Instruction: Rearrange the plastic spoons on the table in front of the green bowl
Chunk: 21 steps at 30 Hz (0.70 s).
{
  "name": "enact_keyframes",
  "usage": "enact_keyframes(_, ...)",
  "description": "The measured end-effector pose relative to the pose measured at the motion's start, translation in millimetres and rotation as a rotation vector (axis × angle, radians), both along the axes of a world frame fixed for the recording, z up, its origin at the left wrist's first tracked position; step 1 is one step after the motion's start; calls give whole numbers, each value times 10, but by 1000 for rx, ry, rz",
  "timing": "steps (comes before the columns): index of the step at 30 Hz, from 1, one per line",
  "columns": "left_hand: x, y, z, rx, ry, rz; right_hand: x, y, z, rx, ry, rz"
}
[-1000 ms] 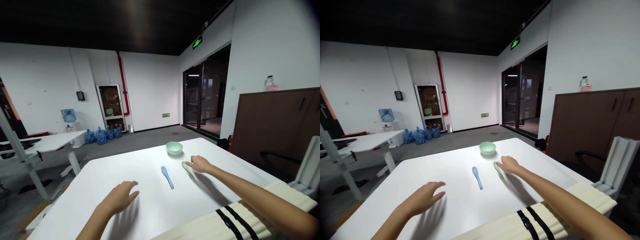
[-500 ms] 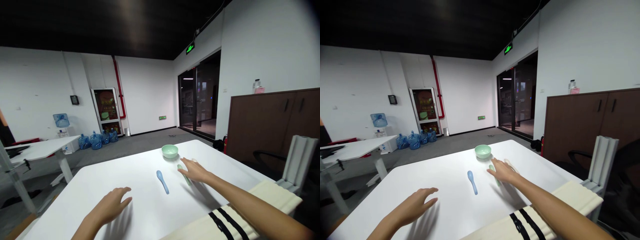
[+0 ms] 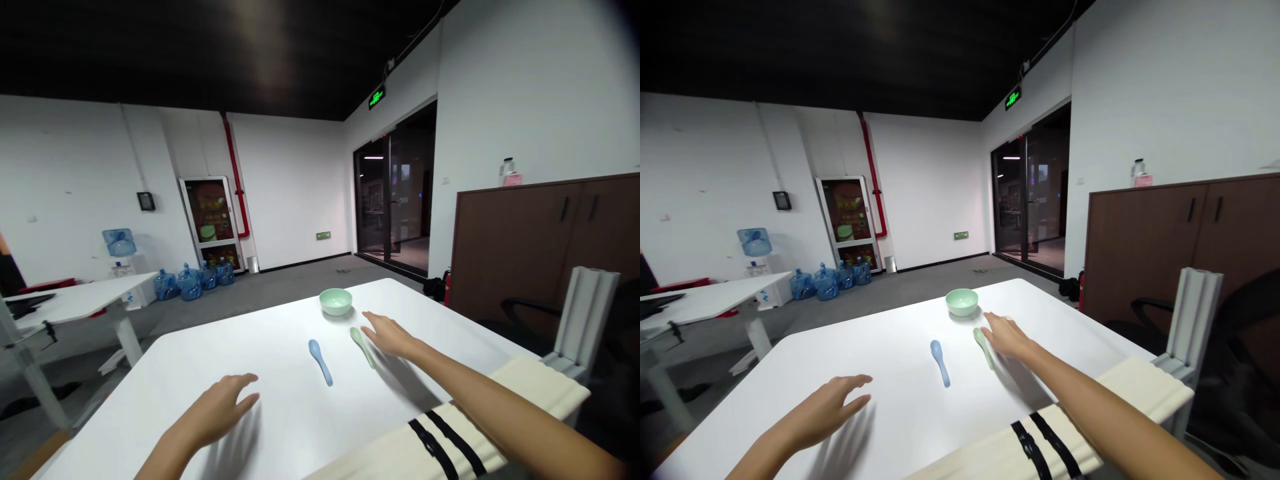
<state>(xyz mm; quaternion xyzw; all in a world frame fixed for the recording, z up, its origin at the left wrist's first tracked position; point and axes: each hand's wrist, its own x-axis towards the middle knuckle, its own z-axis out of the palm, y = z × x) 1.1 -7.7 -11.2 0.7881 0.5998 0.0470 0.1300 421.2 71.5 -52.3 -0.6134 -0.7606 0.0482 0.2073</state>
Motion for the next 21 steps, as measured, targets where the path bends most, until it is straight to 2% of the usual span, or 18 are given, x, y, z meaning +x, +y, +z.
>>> enact_keyframes(11,-22,59,-59,8,-6,-42,122,142,-153,-35,3,-3)
enact_keyframes(16,23,26,-9,-1,16,-24,117,137,-145,-33,-11,3)
enact_keyframes(21,-4,31,-35,-5,6,-16,106,108,-123,-45,-17,-5)
